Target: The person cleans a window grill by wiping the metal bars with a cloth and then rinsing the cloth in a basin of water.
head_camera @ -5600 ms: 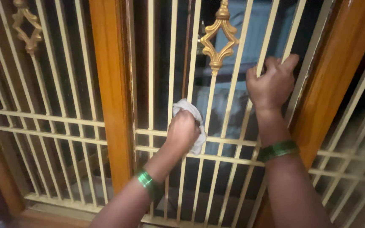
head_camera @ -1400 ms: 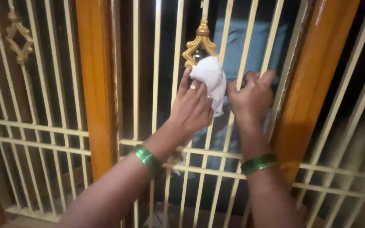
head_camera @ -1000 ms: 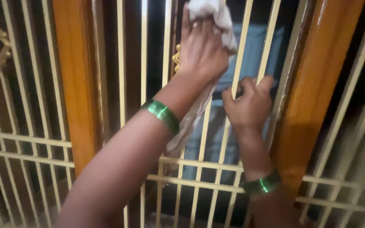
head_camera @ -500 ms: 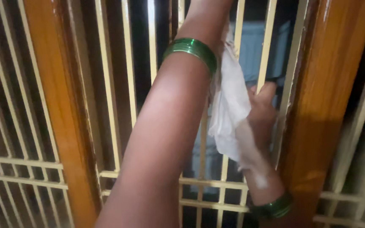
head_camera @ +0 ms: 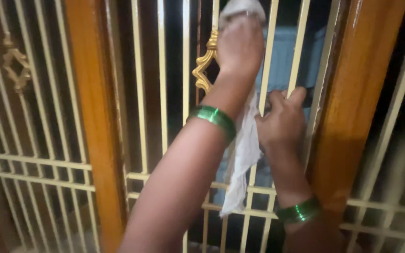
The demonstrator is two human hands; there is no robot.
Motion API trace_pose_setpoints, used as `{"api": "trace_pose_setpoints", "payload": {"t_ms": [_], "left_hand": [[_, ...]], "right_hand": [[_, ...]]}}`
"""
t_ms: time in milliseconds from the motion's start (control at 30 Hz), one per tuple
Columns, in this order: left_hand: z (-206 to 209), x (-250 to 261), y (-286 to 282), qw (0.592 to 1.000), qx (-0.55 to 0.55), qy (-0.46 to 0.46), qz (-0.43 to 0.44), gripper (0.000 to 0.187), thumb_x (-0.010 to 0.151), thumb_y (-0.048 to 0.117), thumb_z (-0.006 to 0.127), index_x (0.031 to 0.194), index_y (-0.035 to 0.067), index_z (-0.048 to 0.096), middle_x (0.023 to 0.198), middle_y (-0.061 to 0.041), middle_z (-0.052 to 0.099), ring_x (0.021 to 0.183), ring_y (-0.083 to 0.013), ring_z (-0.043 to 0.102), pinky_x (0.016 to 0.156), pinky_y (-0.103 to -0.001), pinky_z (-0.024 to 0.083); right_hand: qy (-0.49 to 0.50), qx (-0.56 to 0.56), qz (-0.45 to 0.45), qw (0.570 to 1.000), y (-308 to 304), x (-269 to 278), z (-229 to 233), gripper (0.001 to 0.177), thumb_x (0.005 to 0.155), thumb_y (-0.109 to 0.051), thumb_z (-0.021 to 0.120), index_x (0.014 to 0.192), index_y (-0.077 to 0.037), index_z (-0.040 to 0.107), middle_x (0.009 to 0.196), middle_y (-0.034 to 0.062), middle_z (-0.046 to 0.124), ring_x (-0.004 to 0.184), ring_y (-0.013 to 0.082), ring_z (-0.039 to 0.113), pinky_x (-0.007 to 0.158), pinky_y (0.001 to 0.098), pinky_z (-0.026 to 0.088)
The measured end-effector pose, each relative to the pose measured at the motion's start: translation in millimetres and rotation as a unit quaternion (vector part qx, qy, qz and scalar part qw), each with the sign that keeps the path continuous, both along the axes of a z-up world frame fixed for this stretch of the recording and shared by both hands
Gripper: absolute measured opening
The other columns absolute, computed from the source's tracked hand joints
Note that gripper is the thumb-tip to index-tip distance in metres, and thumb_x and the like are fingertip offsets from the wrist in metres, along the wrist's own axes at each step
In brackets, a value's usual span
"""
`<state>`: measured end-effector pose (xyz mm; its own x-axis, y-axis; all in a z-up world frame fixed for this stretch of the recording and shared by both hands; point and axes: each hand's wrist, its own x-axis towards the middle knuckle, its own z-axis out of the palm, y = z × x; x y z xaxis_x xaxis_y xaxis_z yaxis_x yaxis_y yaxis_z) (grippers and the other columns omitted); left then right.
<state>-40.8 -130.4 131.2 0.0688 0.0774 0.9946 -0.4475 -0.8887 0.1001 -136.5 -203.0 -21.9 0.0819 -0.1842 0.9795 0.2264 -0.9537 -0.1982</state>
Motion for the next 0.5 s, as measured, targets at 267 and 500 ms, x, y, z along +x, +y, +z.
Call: {"api": "trace_pose_setpoints", "payload": {"t_ms": [267, 500], "left_hand": [[-56.7, -23.7, 9.8, 0.982, 0.092, -0.106, 0.124, 0.047, 0.079, 0.022, 0.059, 0.124, 0.012, 0.069, 0.124, -0.017, 0.066, 0.120, -0.0317, 0.060, 0.114, -0.057, 0.033], [-14.6, -37.6, 22.4, 0.970, 0.208, 0.057, 0.115, 0.036, 0.097, 0.031, 0.051, 0.127, 0.019, 0.067, 0.127, -0.015, 0.063, 0.126, -0.0286, 0.055, 0.122, -0.058, 0.013]], "right_hand": [[-0.005, -0.002, 0.002, 1.000, 3.7, -4.9, 0.2, 0.025, 0.076, -0.022, 0.085, 0.084, -0.007, 0.067, 0.111, 0.0164, 0.053, 0.088, 0.0380, 0.065, 0.075, 0.0484, 0.056], [-0.005, 0.003, 0.008, 1.000, 3.9, -1.4, -0.7, 0.026, 0.076, -0.026, 0.082, 0.083, -0.005, 0.068, 0.113, 0.0174, 0.053, 0.086, 0.0374, 0.066, 0.074, 0.0482, 0.056]]}}
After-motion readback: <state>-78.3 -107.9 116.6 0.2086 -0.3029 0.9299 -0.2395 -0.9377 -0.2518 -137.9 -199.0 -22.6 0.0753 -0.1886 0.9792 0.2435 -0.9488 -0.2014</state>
